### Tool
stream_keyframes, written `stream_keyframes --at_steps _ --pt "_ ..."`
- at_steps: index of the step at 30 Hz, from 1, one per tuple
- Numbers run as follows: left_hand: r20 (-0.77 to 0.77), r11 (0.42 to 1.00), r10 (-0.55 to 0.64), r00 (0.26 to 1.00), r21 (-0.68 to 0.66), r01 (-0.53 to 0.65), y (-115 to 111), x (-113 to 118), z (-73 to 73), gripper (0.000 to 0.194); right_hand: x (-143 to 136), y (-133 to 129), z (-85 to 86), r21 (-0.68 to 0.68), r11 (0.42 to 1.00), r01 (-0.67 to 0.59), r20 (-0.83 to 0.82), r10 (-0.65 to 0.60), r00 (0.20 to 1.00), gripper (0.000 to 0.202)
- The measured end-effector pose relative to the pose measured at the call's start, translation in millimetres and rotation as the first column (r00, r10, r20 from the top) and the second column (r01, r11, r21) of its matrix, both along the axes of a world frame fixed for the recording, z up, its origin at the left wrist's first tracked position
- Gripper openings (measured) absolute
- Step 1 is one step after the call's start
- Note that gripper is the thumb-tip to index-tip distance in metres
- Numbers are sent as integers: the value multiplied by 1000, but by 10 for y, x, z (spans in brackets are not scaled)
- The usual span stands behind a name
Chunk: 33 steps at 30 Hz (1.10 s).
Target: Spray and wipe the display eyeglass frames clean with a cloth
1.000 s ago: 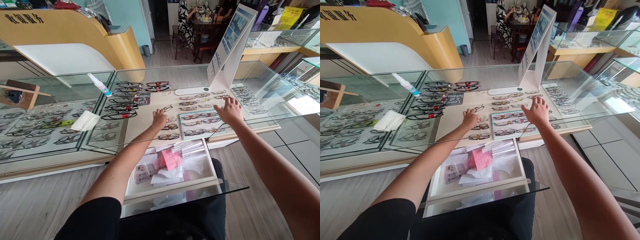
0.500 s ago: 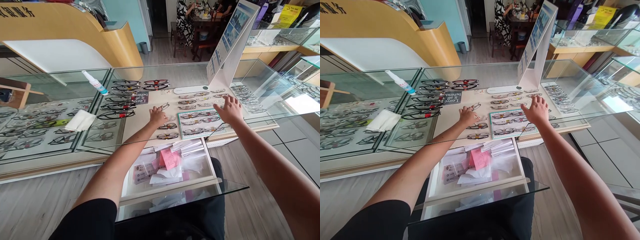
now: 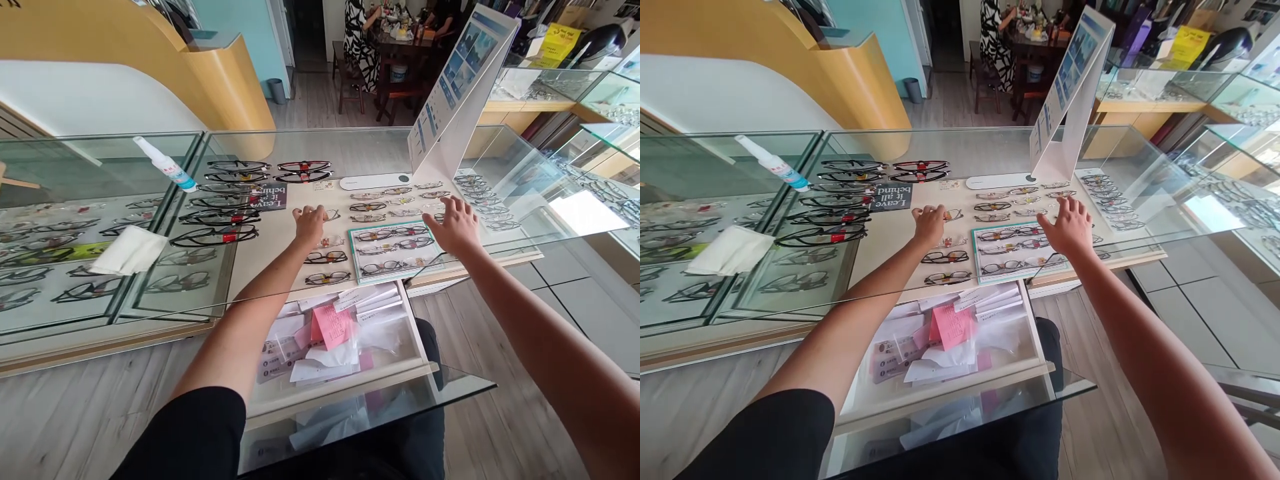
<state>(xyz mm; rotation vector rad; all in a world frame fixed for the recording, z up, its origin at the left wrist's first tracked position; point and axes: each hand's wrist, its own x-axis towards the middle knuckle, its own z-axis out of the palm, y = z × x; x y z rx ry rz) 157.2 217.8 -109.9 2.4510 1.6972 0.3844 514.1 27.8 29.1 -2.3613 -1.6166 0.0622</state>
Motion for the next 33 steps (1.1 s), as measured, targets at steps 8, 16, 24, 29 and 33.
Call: stream_keyframes --at_steps 8,16,24,29,33 --pt "-61 997 -74 995 2 75 131 8 -154 41 16 -11 -26 17 1000 8 20 -8 1000 83" --pt "-85 990 -136 987 10 138 142 31 -193 50 14 -18 10 -4 1000 18 40 -17 999 82" --pt "-26 968 -235 972 81 236 -544 43 119 31 24 1 -5 12 1000 9 -5 -9 1000 82" --pt "-91 896 -441 893 -101 432 -1421 1 324 20 57 37 -69 34 999 -1 1 1 1000 86" --pt "147 733 -617 773 -249 633 -2208 -74 627 19 52 49 -90 33 999 -10 12 9 1000 86"
